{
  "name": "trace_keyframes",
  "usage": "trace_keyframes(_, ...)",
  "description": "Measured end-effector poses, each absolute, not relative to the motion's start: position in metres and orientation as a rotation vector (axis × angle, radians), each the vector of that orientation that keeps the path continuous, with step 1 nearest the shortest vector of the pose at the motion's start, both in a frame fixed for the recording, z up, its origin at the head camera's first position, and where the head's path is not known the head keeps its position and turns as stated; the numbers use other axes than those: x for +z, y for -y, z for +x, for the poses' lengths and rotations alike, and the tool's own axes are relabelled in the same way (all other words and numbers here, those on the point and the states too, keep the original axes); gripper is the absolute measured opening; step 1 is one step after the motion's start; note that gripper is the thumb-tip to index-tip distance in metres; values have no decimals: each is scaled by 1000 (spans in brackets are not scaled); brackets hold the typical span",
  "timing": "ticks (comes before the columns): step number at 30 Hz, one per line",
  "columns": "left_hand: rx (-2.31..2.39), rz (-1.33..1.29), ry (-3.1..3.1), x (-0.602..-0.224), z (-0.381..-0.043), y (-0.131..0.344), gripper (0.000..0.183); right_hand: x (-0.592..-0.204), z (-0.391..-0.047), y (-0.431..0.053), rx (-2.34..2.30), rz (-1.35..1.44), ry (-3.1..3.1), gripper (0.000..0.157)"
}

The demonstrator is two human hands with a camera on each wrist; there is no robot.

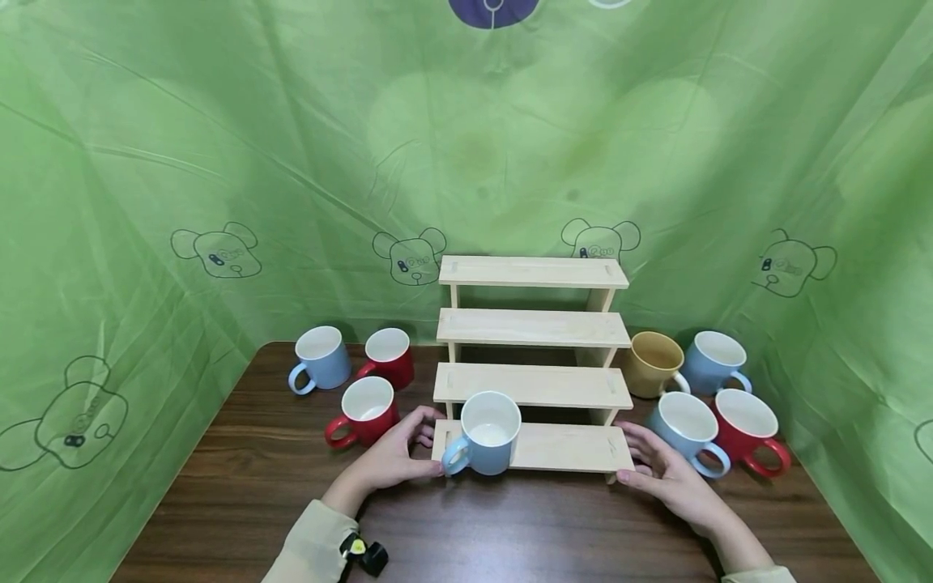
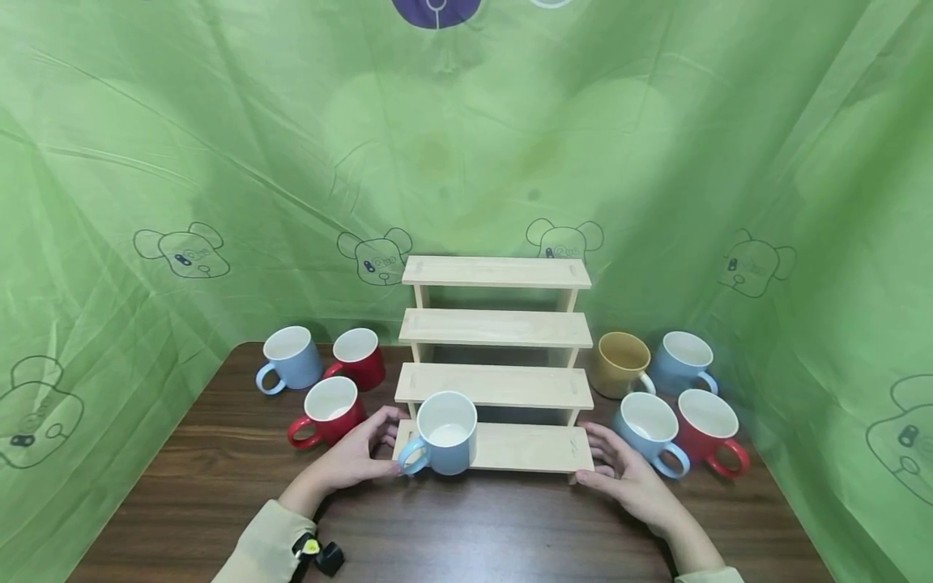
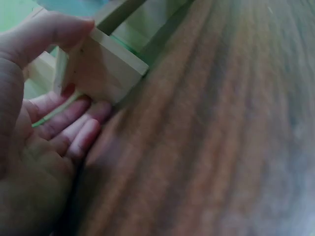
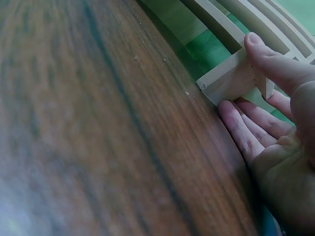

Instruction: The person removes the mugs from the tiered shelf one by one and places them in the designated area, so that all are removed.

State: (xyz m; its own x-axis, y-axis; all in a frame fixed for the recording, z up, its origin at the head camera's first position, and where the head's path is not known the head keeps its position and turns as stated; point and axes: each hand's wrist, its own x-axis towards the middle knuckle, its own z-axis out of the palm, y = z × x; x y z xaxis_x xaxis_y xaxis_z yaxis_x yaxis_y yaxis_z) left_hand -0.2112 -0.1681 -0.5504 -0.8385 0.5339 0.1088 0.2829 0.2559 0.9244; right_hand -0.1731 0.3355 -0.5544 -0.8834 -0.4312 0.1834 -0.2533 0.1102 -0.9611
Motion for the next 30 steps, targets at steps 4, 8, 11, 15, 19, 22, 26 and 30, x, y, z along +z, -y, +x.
trace_keyframes(4,1574,726,-2297,-543,-210,168,65,-554,-173,-336,-1879,-695,-2228,71)
trace_keyframes(8,1528,669,-2282,-531,-208,168,64,-554,-173,-335,-1866,-675,-2247,71)
trace_keyframes(11,1522,613,-2253,-522,-207,169,62,-555,-173,-335,-1861,-676,-2253,71)
trace_keyframes(15,1501,562,-2232,-510,-205,169,60,-556,-173,-336,-1865,-688,-2247,71)
trace_keyframes(19,1466,577,-2230,-495,-200,173,54,-556,-173,-335,-1860,-692,-2250,70)
trace_keyframes(22,1435,611,-2225,-482,-196,178,50,-555,-172,-335,-1856,-683,-2260,70)
trace_keyframes(26,1443,624,-2196,-466,-190,184,51,-554,-172,-335,-1845,-661,-2267,69)
trace_keyframes(30,1498,617,-2236,-454,-186,184,49,-554,-172,-335,-1837,-648,-2266,69)
